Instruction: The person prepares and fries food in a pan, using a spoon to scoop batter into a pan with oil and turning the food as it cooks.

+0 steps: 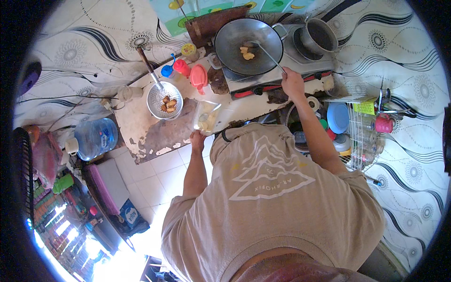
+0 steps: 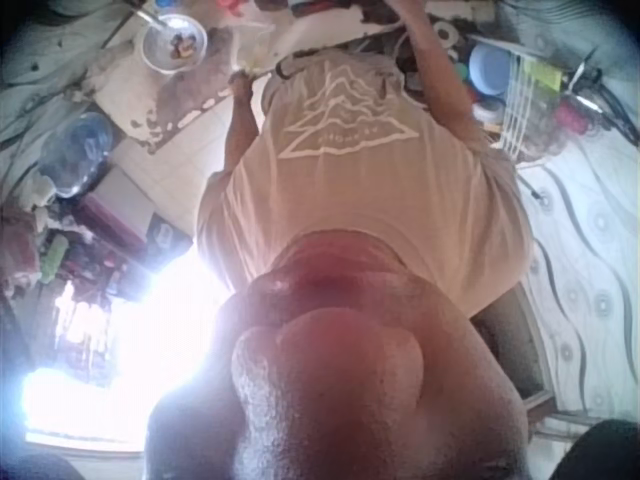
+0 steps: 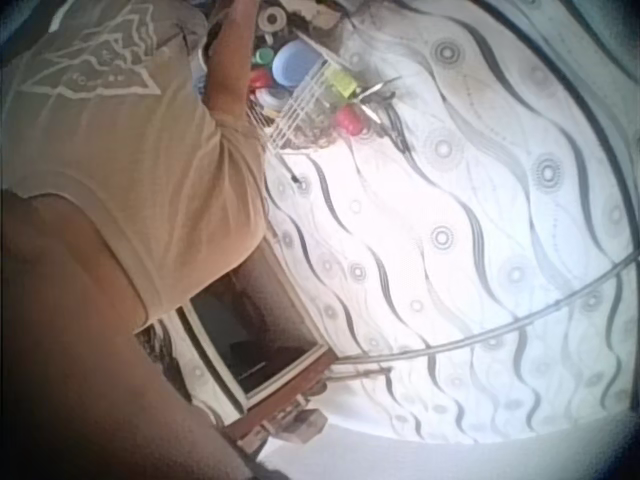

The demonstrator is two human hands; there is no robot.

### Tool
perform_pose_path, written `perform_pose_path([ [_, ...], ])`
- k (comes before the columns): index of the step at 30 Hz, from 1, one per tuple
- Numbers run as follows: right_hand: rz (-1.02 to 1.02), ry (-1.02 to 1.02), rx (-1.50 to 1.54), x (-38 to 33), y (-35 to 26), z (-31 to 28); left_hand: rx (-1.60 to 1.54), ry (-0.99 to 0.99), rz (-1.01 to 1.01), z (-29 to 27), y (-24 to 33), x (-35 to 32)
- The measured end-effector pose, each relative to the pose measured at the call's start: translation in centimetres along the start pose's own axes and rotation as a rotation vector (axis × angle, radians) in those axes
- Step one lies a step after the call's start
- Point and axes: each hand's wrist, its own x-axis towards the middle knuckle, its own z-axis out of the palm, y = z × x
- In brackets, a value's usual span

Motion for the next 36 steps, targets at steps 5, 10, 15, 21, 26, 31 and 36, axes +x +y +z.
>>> perform_pose_path([
  [5,0.103,-0.078,-0.033,-0.2,0.3,-0.2,-1.092,0.094,-0.443,-2.0,3.6,-0.7],
  [10,0.175,-0.035,-0.065,-0.4,0.1,-0.4,-1.156,0.069,-0.383,-7.1,13.8,-1.8],
  [15,0.163,-0.007,-0.052,-0.7,-0.1,-0.5,-1.317,0.027,-0.199,-8.7,20.0,-1.1],
  [21,0.177,0.027,0.09,-0.6,0.6,0.5,-1.309,0.02,-0.13,-10.0,29.3,-1.3],
  [26,0.138,0.091,0.158,-0.3,1.2,1.9,-1.398,-0.065,-0.132,-10.0,33.7,-1.9],
  [31,0.172,0.092,0.212,-0.3,0.1,1.5,-1.445,-0.103,-0.15,-10.1,35.8,-2.3],
  [36,0.13,0.158,0.254,-1.0,-0.3,1.8,-1.377,-0.081,-0.132,-11.1,36.2,-1.7],
])
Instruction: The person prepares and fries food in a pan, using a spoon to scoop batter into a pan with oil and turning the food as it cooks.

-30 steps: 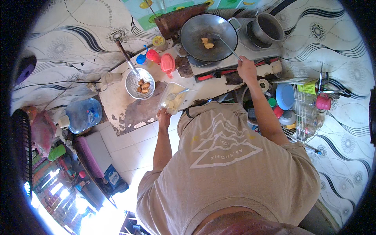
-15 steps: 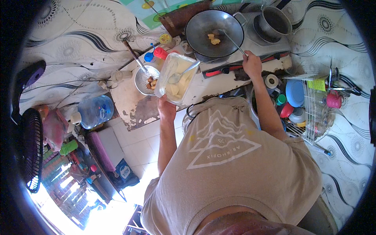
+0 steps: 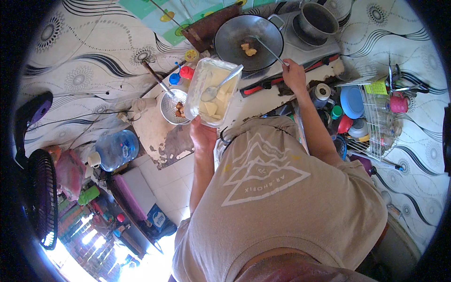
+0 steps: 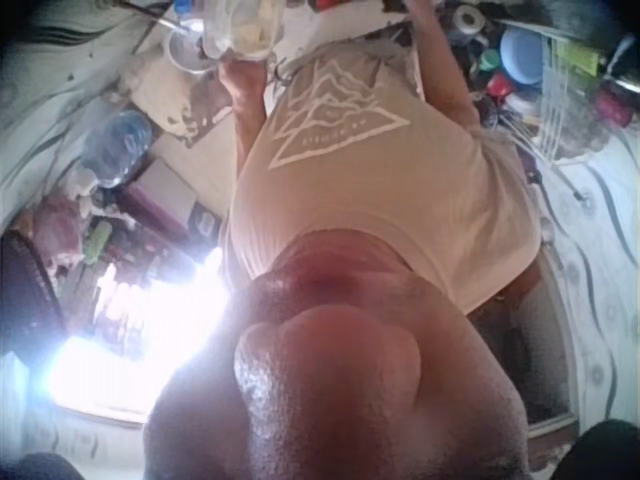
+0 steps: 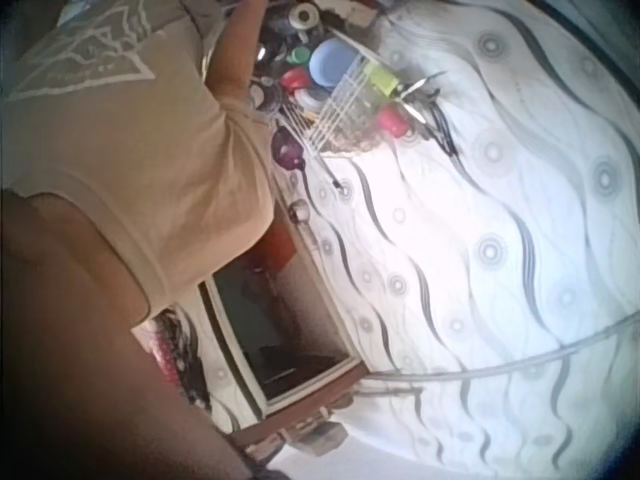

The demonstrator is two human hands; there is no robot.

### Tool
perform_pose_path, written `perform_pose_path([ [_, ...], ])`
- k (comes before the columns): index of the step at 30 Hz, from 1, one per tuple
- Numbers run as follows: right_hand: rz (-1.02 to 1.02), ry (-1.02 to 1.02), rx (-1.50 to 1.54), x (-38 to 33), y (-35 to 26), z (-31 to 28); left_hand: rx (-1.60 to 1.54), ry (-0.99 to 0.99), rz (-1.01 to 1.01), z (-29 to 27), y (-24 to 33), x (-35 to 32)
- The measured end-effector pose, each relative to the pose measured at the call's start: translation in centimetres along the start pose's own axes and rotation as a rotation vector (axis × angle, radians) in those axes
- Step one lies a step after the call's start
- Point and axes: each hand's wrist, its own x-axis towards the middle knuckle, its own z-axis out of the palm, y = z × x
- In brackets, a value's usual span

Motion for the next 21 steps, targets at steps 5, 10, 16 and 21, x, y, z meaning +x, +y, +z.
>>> perform_pose_path([
  [5,0.018,0.029,0.009,-1.8,-0.8,0.1,0.016,-0.005,-0.007,-1.6,1.6,1.2],
  [10,0.082,0.06,-0.05,-3.9,-2.7,0.2,0.062,-0.001,-0.01,-3.6,2.7,2.5],
  [16,0.137,0.075,-0.022,-6.1,-3.6,0.4,0.045,-0.095,-0.055,-4.0,4.3,3.2],
  [21,0.133,0.088,0.059,-6.8,-3.7,0.8,0.075,-0.172,-0.083,-4.3,4.8,4.4],
])
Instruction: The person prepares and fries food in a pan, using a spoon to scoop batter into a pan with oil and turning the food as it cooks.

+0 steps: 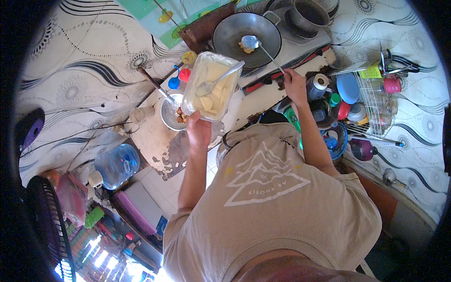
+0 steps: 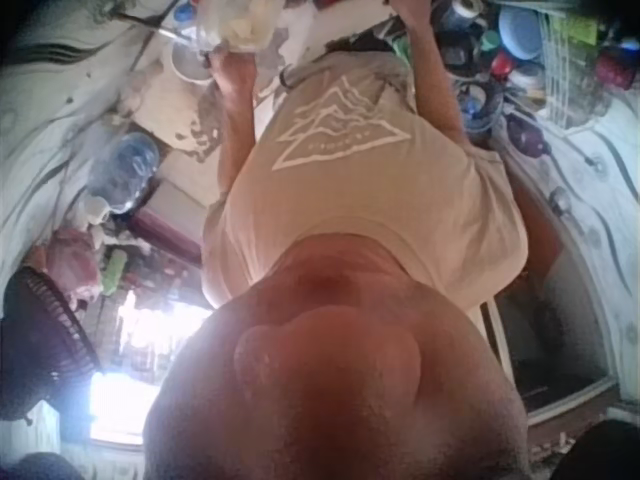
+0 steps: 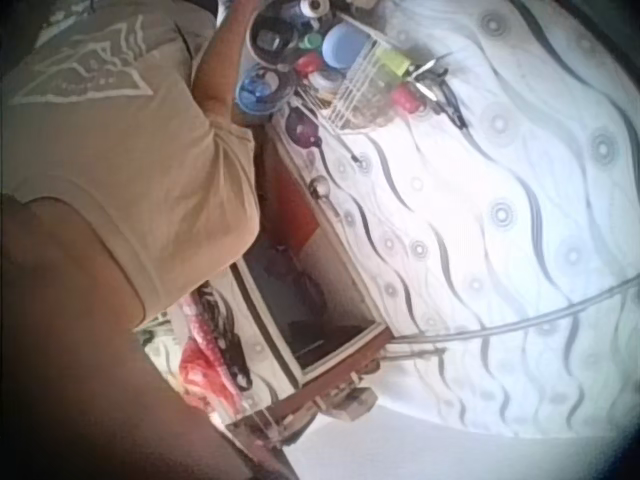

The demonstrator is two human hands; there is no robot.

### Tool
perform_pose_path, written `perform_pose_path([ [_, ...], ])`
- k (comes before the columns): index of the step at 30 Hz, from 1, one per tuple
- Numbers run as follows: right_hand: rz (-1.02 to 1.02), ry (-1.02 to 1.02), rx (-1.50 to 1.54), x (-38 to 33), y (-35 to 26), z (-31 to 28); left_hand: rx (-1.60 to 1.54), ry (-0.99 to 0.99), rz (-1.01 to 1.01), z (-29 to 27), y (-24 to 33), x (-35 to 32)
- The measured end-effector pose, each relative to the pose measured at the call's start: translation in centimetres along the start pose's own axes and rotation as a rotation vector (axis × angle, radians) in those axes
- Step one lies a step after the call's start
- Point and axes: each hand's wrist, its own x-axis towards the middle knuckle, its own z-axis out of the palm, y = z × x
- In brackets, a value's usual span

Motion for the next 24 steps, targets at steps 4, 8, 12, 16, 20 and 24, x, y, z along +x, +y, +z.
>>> perform_pose_path([
  [4,-0.009,-0.001,-0.01,0.4,0.6,-0.1,0.021,0.073,0.071,1.3,-0.1,0.2],
  [8,-0.022,0.015,-0.094,2.3,0.3,-1.0,-0.079,0.152,0.129,1.8,-1.3,-0.2],
  [12,-0.07,-0.069,-0.247,5.3,0.2,-1.1,-0.122,0.289,0.152,3.4,-2.7,-1.3],
  [16,-0.202,-0.159,-0.229,7.8,2.4,0.9,-0.108,0.292,0.174,3.5,-4.7,-1.7],
  [20,-0.278,-0.224,-0.278,8.3,2.6,1.7,-0.129,0.336,0.183,4.2,-6.1,-2.1],
  [24,-0.295,-0.163,-0.25,8.9,2.7,1.6,-0.156,0.351,0.231,5.7,-6.9,-2.5],
])
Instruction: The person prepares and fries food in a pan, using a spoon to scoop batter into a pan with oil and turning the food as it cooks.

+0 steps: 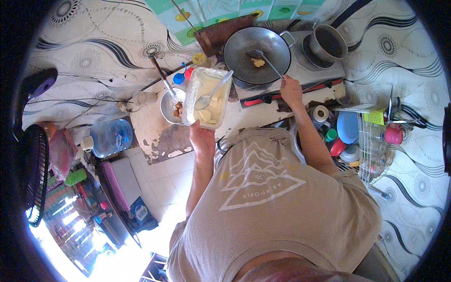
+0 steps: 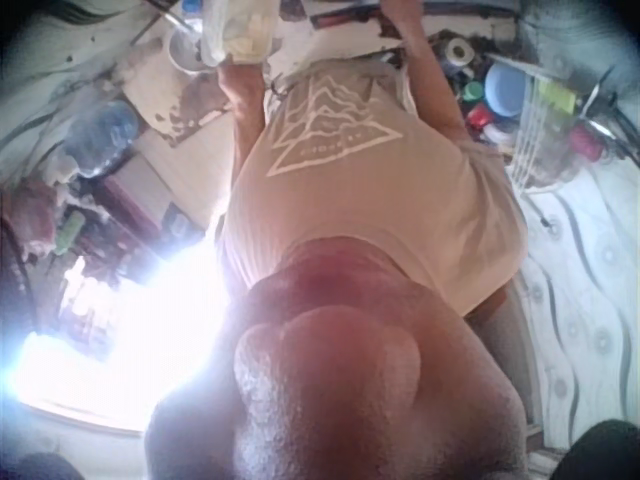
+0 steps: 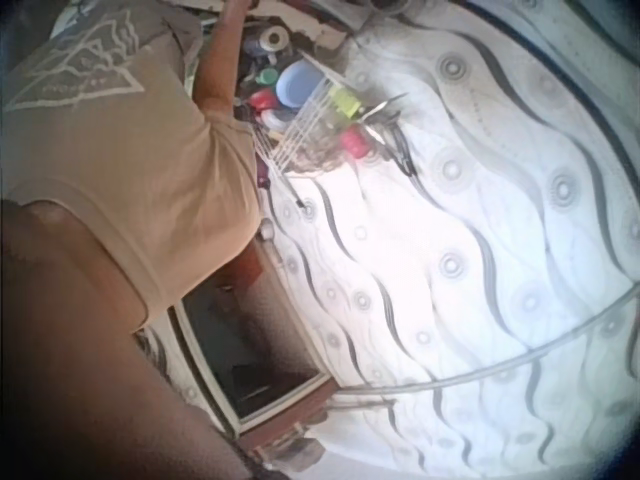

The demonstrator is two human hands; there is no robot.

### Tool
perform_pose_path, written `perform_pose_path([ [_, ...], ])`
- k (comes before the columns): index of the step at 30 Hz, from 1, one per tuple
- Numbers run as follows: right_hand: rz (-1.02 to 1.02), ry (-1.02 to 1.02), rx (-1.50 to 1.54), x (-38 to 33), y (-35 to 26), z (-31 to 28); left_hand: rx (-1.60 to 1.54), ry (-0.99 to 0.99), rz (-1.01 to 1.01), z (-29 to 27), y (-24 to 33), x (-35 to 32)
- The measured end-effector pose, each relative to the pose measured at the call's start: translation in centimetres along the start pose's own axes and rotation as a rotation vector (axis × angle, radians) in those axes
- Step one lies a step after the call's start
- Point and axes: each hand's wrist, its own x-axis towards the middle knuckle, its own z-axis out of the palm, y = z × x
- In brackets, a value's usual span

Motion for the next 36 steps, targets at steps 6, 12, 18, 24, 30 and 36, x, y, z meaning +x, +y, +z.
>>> perform_pose_path([
  [6,0.052,0.11,0.211,1.9,2.4,-0.6,-0.04,0.045,0.028,0.0,-1.0,-0.8],
  [12,-0.119,0.115,0.09,3.0,3.0,-0.1,-0.011,0.054,0.035,0.8,-1.6,-0.9],
  [18,0.018,0.041,0.083,2.3,0.7,-1.4,-0.006,0.056,0.016,0.8,-1.6,-0.7],
  [24,0.014,-0.034,0.136,2.2,1.6,-0.7,0.005,0.042,0.007,1.0,-1.4,-0.4],
  [30,-0.094,-0.073,0.055,2.4,1.4,-1.4,0.026,0.037,0.007,0.9,-1.4,-0.1],
  [36,0.076,-0.109,-0.001,2.5,1.0,-1.4,0.026,0.036,0.01,1.4,-0.9,-0.3],
])
